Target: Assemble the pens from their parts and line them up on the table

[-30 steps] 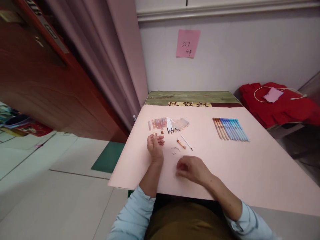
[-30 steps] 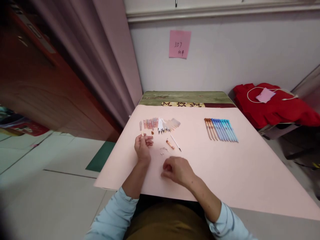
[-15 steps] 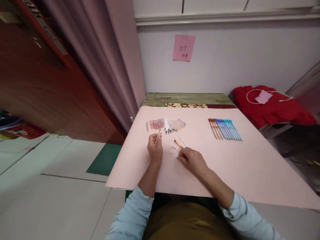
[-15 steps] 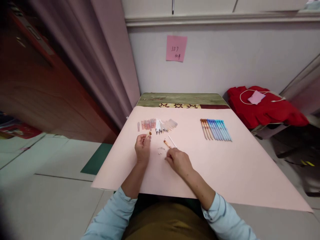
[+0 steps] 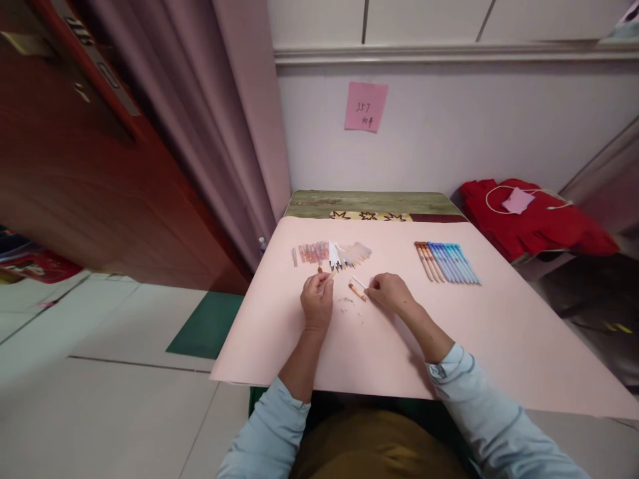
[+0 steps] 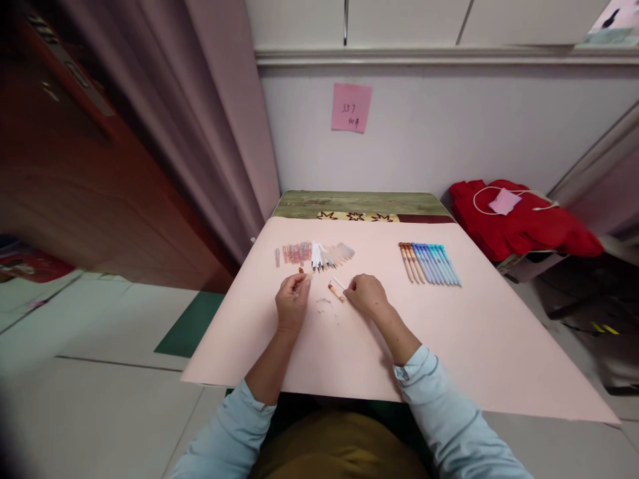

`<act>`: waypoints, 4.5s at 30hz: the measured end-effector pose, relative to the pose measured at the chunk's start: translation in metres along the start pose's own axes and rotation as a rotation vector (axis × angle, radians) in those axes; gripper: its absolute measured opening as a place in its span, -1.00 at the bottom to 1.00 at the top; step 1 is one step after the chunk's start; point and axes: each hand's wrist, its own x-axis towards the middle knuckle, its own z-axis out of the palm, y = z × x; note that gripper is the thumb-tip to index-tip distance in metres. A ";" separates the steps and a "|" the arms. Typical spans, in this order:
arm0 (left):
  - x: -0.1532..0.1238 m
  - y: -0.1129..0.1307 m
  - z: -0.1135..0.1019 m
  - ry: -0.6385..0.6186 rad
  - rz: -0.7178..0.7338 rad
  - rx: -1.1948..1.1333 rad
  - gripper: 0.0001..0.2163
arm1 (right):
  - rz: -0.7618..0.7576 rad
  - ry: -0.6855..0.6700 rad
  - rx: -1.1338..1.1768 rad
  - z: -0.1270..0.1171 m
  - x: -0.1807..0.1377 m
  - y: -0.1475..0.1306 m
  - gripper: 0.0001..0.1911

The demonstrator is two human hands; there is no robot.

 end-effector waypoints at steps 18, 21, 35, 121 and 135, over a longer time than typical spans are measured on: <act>-0.003 0.015 -0.001 -0.141 0.327 0.111 -0.92 | -0.090 0.360 1.389 0.008 -0.019 -0.033 -0.66; -0.003 0.016 -0.001 -0.158 0.339 0.091 -0.91 | -0.083 0.336 1.385 0.014 -0.018 -0.035 -0.64; -0.004 0.021 -0.001 -0.185 0.270 0.044 -0.90 | -0.146 0.299 1.116 0.017 -0.025 -0.036 -0.63; 0.014 0.017 -0.007 -0.027 -0.856 -1.240 -0.90 | -0.362 0.120 0.187 0.022 -0.020 0.001 -0.90; 0.007 0.024 -0.002 -0.117 -0.834 -1.173 -0.90 | -0.147 0.228 0.739 0.037 -0.021 -0.004 -0.95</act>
